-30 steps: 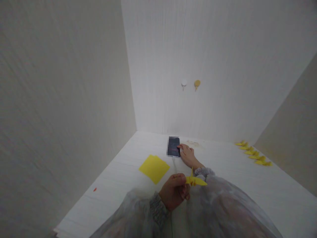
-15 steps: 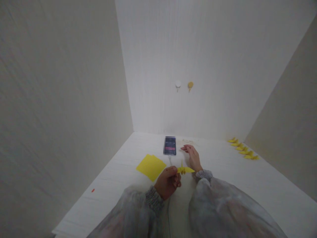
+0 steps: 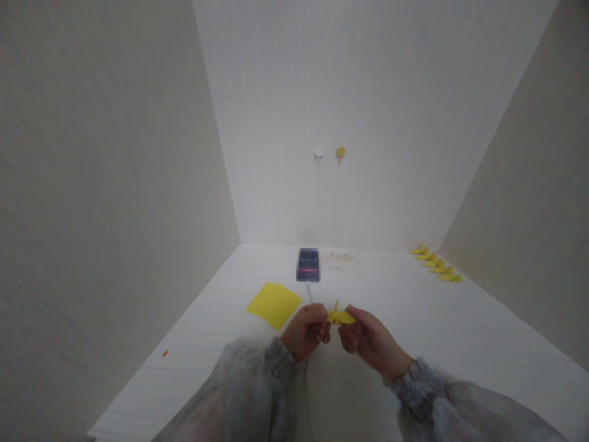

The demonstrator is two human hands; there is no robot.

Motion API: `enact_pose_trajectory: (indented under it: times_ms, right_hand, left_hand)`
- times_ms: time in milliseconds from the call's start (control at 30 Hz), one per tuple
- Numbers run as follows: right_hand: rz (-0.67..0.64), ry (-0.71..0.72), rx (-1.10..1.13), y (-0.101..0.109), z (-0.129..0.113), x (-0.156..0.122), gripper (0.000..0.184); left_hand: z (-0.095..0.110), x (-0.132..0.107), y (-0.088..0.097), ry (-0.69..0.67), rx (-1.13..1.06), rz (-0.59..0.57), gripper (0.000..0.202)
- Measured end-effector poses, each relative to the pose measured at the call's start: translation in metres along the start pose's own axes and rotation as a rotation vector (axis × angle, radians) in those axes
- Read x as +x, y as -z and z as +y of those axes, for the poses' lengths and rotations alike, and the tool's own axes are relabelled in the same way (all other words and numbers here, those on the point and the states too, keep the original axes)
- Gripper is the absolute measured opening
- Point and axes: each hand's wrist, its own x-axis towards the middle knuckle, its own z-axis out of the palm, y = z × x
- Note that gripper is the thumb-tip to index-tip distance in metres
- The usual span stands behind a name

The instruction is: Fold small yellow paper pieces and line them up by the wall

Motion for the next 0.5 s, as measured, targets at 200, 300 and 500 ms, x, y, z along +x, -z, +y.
enact_pose_trajectory:
  times_ms: [200, 300, 500]
  right_hand:
    - [-0.020, 0.011, 0.006, 0.0031, -0.0008, -0.0018, 0.031]
    - [-0.032, 0.020, -0.002, 0.0047, -0.0008, -0.0028, 0.030]
    - [-0.091, 0.027, 0.083, 0.0052, -0.0005, -0.0037, 0.032]
  left_hand:
    - [-0.0042, 0.0058, 0.0061, 0.002, 0.034, -0.021, 0.022]
    - [-0.0061, 0.0075, 0.0084, 0.009, 0.008, -0.042, 0.021]
    - [-0.0058, 0.0069, 0.0063, 0.001, -0.121, -0.065, 0.026]
